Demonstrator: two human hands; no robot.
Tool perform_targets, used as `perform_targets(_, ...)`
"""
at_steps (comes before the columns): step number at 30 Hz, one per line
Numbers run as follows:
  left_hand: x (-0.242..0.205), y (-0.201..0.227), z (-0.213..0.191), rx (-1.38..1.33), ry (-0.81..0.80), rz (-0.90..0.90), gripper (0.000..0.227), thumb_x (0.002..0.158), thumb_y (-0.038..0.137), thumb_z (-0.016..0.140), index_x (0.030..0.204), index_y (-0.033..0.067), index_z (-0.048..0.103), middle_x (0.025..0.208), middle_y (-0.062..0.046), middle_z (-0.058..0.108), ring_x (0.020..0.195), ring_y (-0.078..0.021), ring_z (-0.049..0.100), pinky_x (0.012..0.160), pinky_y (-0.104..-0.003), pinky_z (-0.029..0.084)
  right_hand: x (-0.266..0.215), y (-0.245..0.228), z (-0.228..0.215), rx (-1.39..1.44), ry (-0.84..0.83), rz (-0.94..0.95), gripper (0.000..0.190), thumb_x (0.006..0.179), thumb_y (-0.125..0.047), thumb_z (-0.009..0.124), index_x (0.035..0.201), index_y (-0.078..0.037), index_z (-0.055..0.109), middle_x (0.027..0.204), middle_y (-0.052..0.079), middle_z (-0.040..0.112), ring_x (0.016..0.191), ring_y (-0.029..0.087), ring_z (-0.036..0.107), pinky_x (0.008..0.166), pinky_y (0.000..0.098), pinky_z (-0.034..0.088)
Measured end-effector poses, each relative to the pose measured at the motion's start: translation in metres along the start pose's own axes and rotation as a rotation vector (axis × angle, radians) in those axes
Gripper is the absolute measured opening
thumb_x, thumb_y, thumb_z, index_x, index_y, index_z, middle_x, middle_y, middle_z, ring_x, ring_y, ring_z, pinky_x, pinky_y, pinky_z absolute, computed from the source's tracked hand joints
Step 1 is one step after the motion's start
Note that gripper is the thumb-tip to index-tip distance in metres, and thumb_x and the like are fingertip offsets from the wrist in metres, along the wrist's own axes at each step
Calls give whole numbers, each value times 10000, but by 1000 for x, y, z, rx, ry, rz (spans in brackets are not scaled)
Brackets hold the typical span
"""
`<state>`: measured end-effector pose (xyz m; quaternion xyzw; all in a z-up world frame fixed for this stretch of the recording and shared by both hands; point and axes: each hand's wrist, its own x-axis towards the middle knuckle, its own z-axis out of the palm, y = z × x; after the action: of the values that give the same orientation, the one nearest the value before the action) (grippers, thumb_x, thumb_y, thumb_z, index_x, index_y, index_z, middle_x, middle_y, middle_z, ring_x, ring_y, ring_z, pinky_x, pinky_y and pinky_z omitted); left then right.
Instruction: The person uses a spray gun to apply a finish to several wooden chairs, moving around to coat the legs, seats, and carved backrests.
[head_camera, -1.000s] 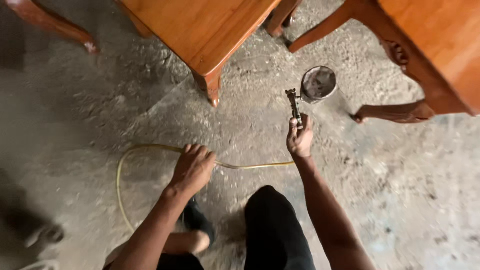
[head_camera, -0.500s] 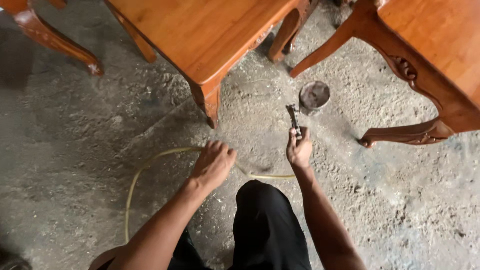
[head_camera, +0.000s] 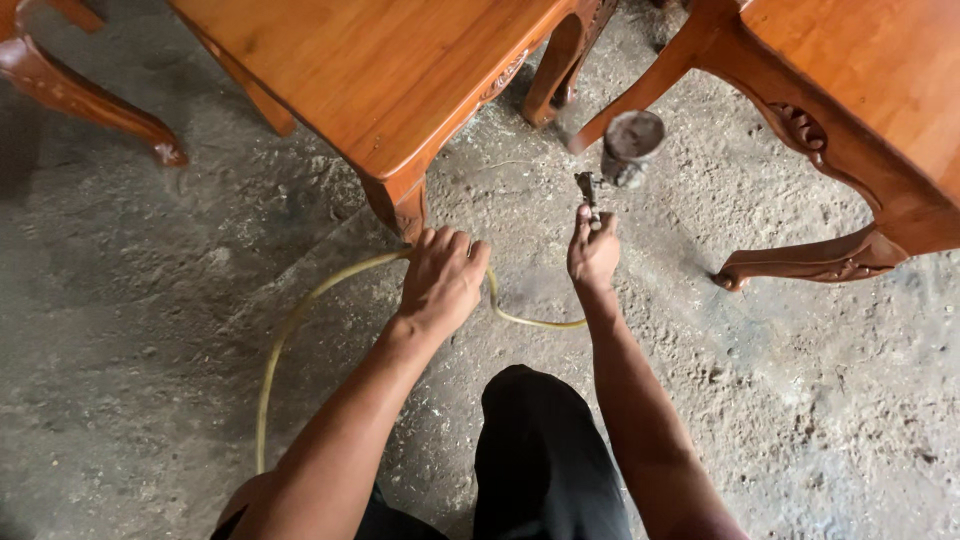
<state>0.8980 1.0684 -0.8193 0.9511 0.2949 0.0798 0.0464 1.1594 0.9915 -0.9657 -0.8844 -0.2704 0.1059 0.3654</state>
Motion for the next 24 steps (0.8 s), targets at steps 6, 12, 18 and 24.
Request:
perform_targets(6, -8, 0, 13, -36, -82, 60, 79, 931, 113, 678, 986, 59, 693, 859, -117, 665, 847, -243, 582, 812, -415, 438, 1, 13, 9, -81, 42, -290, 590, 1066, -609, 492, 1098, -21, 525, 833, 203, 672, 727, 427, 649, 665, 521, 509)
perform_targets(12, -27, 14, 45, -12, -133, 139, 92, 977, 104, 637, 1014, 32, 681, 862, -110, 660, 822, -215, 572, 759, -348, 451, 3, 33, 10, -219, -10, -448, 556, 1029, -553, 574, 1094, -4, 510, 899, 200, 632, 669, 367, 645, 565, 457, 523)
perform_targets(18, -29, 17, 66, -72, -129, 152, 113, 951, 68, 618, 1034, 37, 689, 892, -125, 677, 823, -217, 583, 784, -373, 455, -10, 41, 7, -313, 5, -505, 490, 1016, -494, 622, 1175, -40, 530, 1021, 205, 621, 786, 378, 652, 607, 471, 540)
perform_targets(24, -38, 16, 62, -58, -200, 141, 187, 906, -19, 595, 1056, 36, 691, 912, -132, 681, 844, -223, 588, 792, -379, 450, -26, 38, 0, -331, -72, -426, 567, 936, -509, 655, 1191, -21, 522, 1063, 204, 602, 790, 395, 658, 612, 496, 549)
